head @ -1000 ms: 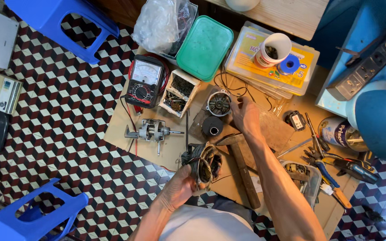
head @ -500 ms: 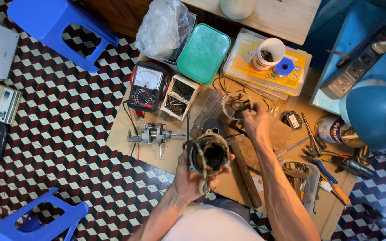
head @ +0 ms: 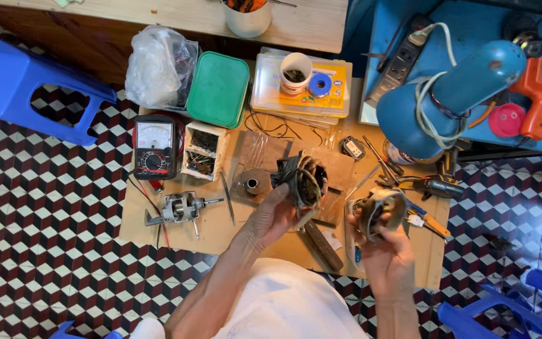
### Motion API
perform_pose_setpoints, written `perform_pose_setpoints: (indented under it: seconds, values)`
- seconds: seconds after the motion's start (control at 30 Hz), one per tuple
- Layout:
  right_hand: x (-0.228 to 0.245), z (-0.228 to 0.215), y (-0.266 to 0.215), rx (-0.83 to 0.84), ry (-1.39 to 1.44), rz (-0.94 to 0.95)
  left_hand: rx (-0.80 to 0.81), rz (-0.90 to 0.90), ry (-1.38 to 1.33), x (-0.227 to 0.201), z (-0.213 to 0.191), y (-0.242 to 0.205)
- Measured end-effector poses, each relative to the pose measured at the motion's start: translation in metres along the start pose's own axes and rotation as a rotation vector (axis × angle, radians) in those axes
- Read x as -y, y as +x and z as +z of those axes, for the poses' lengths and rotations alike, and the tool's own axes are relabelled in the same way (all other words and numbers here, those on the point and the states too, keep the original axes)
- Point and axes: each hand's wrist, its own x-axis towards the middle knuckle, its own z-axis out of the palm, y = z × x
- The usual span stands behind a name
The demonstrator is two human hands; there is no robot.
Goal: The person disassembles and reassembles small electromechanical components on a workbench. They use a hammer to tap a metal ring into place, then insert a shaft and secure it with a screwdriver. The person handles a motor housing and rotor, aligning parts and tightening fasteners.
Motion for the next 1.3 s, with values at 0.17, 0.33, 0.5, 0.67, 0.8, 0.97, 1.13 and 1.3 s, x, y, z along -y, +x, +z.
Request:
perform_pose_setpoints:
  seconds: [0.17,0.33,0.5,0.67,0.8,0.97,1.13,1.3]
  values:
    - [-0.041,0.006,0.008,0.051,0.272,0.251,-0.151,0.153,0.718,-0.014,0.039,0.006]
    - [-0.053,0.003,0.012,0.273,0.346,0.266,-0.371,0.093,1.025,-0.022,0.076,0.007]
    - [-0.037,-0.017,0.007,0.260,0.320,0.248,-0.369,0.212,1.225,-0.037,0.092,0.009]
    - [-0.037,-0.048,0.030,0.429,0.505,0.176,-0.527,0.057,1.489,-0.045,0.089,0.006]
    - [-0.027,-0.066,0.084,0.342,0.346,0.220,-0.448,-0.081,1.309,-0.051,0.066,-0.001]
    - [-0.020,-0.055,0.140,0.186,-0.106,0.223,-0.375,-0.385,0.920,-0.050,0.033,-0.002]
    - [-0.006,-0.034,0.128,0.181,-0.491,-0.274,-0.399,-0.366,0.300,-0.025,0.025,-0.006]
    - [0.026,-0.027,0.050,0.143,0.220,-0.140,-0.310,-0.309,-0.031,-0.002,0.029,0.003]
